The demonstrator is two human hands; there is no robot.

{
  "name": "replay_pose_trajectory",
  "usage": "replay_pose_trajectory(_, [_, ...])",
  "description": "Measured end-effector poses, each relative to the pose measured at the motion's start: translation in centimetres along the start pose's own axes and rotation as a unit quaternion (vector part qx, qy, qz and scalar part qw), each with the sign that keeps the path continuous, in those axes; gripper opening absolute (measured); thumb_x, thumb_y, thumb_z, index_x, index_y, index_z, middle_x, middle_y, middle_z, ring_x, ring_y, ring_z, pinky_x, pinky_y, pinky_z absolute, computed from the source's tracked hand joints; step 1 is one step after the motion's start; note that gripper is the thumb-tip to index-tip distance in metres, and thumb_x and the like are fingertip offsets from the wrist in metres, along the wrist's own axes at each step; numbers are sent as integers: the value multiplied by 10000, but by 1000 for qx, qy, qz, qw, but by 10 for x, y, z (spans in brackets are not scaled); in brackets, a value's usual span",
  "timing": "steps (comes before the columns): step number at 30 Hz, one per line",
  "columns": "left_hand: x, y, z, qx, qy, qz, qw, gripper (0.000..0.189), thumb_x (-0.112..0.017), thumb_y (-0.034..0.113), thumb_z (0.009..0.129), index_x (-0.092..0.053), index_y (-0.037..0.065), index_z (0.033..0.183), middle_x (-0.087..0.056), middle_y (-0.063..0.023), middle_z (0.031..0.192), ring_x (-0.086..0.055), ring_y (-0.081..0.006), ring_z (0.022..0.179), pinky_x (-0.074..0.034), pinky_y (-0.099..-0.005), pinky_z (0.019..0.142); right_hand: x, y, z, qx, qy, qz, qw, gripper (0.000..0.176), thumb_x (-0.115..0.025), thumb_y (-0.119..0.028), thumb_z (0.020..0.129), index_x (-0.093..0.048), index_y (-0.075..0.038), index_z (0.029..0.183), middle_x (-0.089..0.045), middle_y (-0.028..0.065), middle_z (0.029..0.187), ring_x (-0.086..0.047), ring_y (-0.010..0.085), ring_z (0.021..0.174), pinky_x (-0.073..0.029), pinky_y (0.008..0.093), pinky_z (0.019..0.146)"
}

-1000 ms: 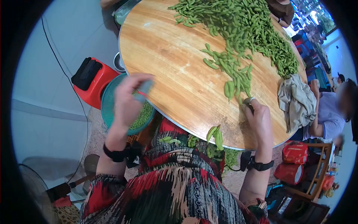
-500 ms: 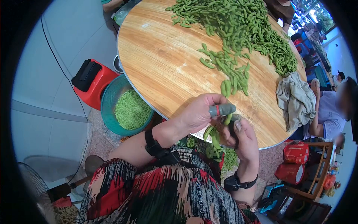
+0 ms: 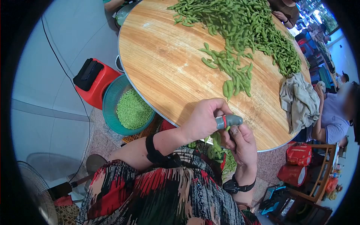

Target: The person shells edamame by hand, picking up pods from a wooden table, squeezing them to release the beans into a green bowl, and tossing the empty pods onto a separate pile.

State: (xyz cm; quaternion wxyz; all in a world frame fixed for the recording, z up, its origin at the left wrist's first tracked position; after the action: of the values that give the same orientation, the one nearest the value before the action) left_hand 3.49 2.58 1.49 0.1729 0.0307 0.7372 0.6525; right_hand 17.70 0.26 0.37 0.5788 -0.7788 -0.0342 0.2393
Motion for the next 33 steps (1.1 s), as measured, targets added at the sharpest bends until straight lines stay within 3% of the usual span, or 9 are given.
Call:
replay_pose_trajectory(3, [-4, -25, 9, 18, -101, -269, 958, 112, -611, 140, 845, -550, 51, 874, -544, 25, 756, -464, -43, 624, -380, -188, 558, -2, -1, -4, -14, -9, 35, 999, 173, -429, -165, 941, -514, -17, 909, -482, 0, 643, -329, 49, 475, -253, 189, 437])
replay_pose_trajectory(9, [-2, -34, 15, 88, -141, -400, 901, 174, -596, 199, 859, -557, 37, 909, -563, 2, 797, -497, -65, 684, -389, -179, 641, -4, -8, -3, -79, -24, 96, 992, 169, -439, -165, 936, -511, -12, 929, -499, 1, 654, -343, 42, 477, -269, 184, 443])
replay_pose_trajectory(13, [1, -27, 21, 95, -118, -373, 915, 118, -590, 122, 854, -552, 36, 926, -551, 16, 783, -489, -53, 688, -398, -186, 630, 3, -8, 9, -35, 28, -33, 998, 148, -436, -120, 928, -529, -15, 881, -492, -18, 642, -361, 31, 501, -288, 188, 457])
replay_pose_trajectory(16, [4, -23, 26, 2, -41, -11, 999, 152, -587, -15, 813, -549, 43, 948, -539, 30, 773, -495, -22, 740, -427, -195, 627, 14, -4, 19, 75, 87, -255, 960, 138, -443, -65, 904, -544, -2, 835, -505, -19, 643, -412, 35, 541, -336, 196, 487])
replay_pose_trajectory(18, [8, -16, 27, 10, -24, -7, 1000, 158, -602, 0, 810, -550, 40, 953, -548, 21, 793, -504, -28, 740, -430, -190, 638, 15, -12, 22, 122, 127, -381, 908, 120, -456, -14, 869, -550, 23, 806, -530, -8, 654, -476, 57, 595, -397, 217, 534])
replay_pose_trajectory(27, [12, -36, 40, -15, -10, -142, 990, 203, -559, 54, 863, -555, 11, 1061, -571, 4, 867, -507, -47, 748, -428, -190, 670, 22, -6, 38, -13, 109, -1, 994, 127, -492, -84, 898, -574, -21, 823, -516, -36, 632, -415, 26, 532, -329, 181, 477])
replay_pose_trajectory(29, [7, -39, 39, 2, -3, -182, 983, 218, -528, 54, 881, -553, 14, 1094, -565, 8, 867, -501, -44, 753, -424, -188, 677, 13, -2, 40, 103, 193, -223, 950, 127, -503, -83, 887, -558, -10, 800, -521, 14, 601, -430, 58, 520, -346, 215, 474])
replay_pose_trajectory(30, [4, -37, 36, -2, 19, -123, 992, 235, -510, 57, 891, -547, 22, 1120, -555, 14, 862, -492, -40, 754, -416, -181, 671, 6, -3, 40, 226, 209, -390, 868, 123, -517, -87, 875, -543, 7, 799, -488, 75, 572, -442, 91, 519, -363, 258, 482])
replay_pose_trajectory(33, [4, -34, 34, -8, 32, -80, 996, 295, -504, 39, 888, -528, 44, 1182, -527, 41, 825, -470, -26, 726, -396, -168, 626, 7, -5, 37, 166, 164, -423, 876, 122, -520, -93, 878, -549, 11, 821, -477, 77, 577, -455, 108, 530, -367, 280, 490])
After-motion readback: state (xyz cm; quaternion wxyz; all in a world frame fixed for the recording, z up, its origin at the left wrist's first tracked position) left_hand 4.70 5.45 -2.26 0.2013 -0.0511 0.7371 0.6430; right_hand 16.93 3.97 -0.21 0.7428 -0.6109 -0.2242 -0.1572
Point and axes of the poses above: each hand's wrist, its own z-axis towards the middle knuckle, its own x-axis out of the back of the hand, y = z × x, the point moved 3 cm from there along z, towards the middle knuckle
